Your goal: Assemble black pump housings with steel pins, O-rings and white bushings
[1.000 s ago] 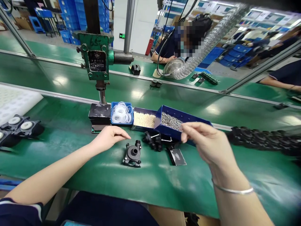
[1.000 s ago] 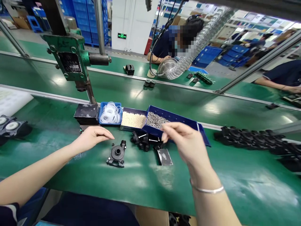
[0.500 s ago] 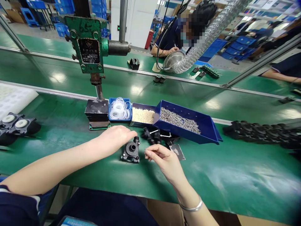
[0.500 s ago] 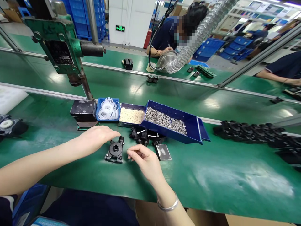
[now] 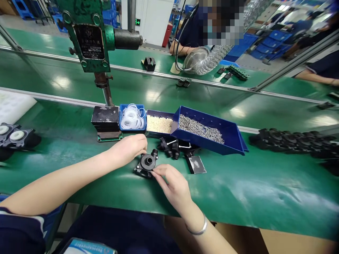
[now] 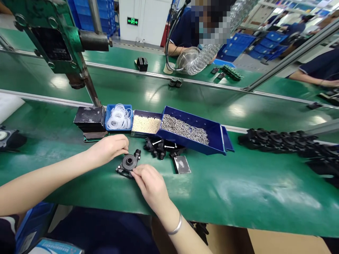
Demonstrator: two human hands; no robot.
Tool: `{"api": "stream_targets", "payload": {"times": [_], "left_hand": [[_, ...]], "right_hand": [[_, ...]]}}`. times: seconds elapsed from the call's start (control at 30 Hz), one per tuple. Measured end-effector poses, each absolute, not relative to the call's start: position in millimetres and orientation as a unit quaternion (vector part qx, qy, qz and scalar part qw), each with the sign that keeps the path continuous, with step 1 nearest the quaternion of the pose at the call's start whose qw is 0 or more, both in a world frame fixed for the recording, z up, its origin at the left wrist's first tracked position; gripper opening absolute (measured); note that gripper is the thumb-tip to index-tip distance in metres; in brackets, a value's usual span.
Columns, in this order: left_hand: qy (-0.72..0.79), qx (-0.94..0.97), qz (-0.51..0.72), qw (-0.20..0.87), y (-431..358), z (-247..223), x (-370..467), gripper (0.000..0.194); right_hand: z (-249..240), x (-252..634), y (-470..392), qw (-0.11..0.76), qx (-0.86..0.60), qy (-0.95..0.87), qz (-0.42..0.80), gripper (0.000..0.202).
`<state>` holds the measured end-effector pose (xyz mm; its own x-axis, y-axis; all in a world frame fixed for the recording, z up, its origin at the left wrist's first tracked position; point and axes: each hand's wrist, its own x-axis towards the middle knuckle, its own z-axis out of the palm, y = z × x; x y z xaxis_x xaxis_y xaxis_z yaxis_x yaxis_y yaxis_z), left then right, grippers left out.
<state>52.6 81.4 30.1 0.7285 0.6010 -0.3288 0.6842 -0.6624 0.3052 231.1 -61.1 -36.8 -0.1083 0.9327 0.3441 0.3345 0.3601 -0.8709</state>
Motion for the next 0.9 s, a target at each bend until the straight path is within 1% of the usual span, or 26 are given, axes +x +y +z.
{"api": "stream_targets", "payload": {"times": [0.07, 0.13, 0.23, 0.33, 0.4, 0.5, 0.57, 0.6, 0.67, 0.73, 0.8, 0.83, 0.9], "left_hand": [[0.351, 0.919, -0.036, 0.175, 74.7, 18.6, 45.5, 0.035], [0.339, 0.929, 0.024, 0.150, 66.2, 8.0, 39.0, 0.028], [0.327, 0.930, 0.089, 0.144, 55.0, -6.9, 28.4, 0.024], [0.324, 0.928, 0.106, 0.153, 50.3, -19.1, 17.1, 0.027], [0.313, 0.930, 0.091, 0.167, 50.5, -23.3, 10.6, 0.030], [0.316, 0.924, 0.039, 0.210, 48.3, -21.8, 3.7, 0.038], [0.367, 0.895, 0.008, 0.253, 39.4, -17.8, 2.2, 0.044], [0.400, 0.876, 0.001, 0.270, 31.7, -16.1, 2.6, 0.046], [0.455, 0.843, 0.008, 0.286, 10.9, -14.8, 5.6, 0.052], [0.479, 0.832, 0.036, 0.278, -13.6, -16.7, 9.7, 0.057], [0.476, 0.838, 0.064, 0.259, -34.8, -21.0, 12.6, 0.070], [0.461, 0.850, 0.067, 0.244, -42.3, -23.8, 13.2, 0.076], [0.413, 0.886, 0.049, 0.208, -49.0, -29.9, 13.1, 0.081]], "right_hand": [[-42.7, 232.7, -65.8, 0.457, -0.451, -0.721, 0.260, 0.025], [-48.8, 234.2, -70.1, 0.442, -0.437, -0.754, 0.213, 0.035], [-55.8, 234.1, -74.4, 0.428, -0.426, -0.778, 0.173, 0.048], [-60.4, 231.9, -76.0, 0.438, -0.426, -0.775, 0.159, 0.054], [-62.6, 230.6, -76.9, 0.446, -0.427, -0.771, 0.154, 0.055], [-64.1, 228.3, -80.5, 0.446, -0.445, -0.760, 0.160, 0.052], [-62.9, 224.4, -85.0, 0.447, -0.481, -0.733, 0.178, 0.050], [-61.6, 221.1, -87.7, 0.448, -0.502, -0.714, 0.191, 0.051], [-57.4, 211.7, -93.6, 0.447, -0.540, -0.677, 0.222, 0.062], [-52.6, 200.1, -99.4, 0.446, -0.570, -0.648, 0.239, 0.075], [-49.5, 189.9, -104.3, 0.441, -0.606, -0.621, 0.229, 0.082], [-48.9, 186.8, -106.2, 0.433, -0.627, -0.608, 0.223, 0.083], [-49.4, 187.8, -109.0, 0.415, -0.655, -0.592, 0.218, 0.080]]}}
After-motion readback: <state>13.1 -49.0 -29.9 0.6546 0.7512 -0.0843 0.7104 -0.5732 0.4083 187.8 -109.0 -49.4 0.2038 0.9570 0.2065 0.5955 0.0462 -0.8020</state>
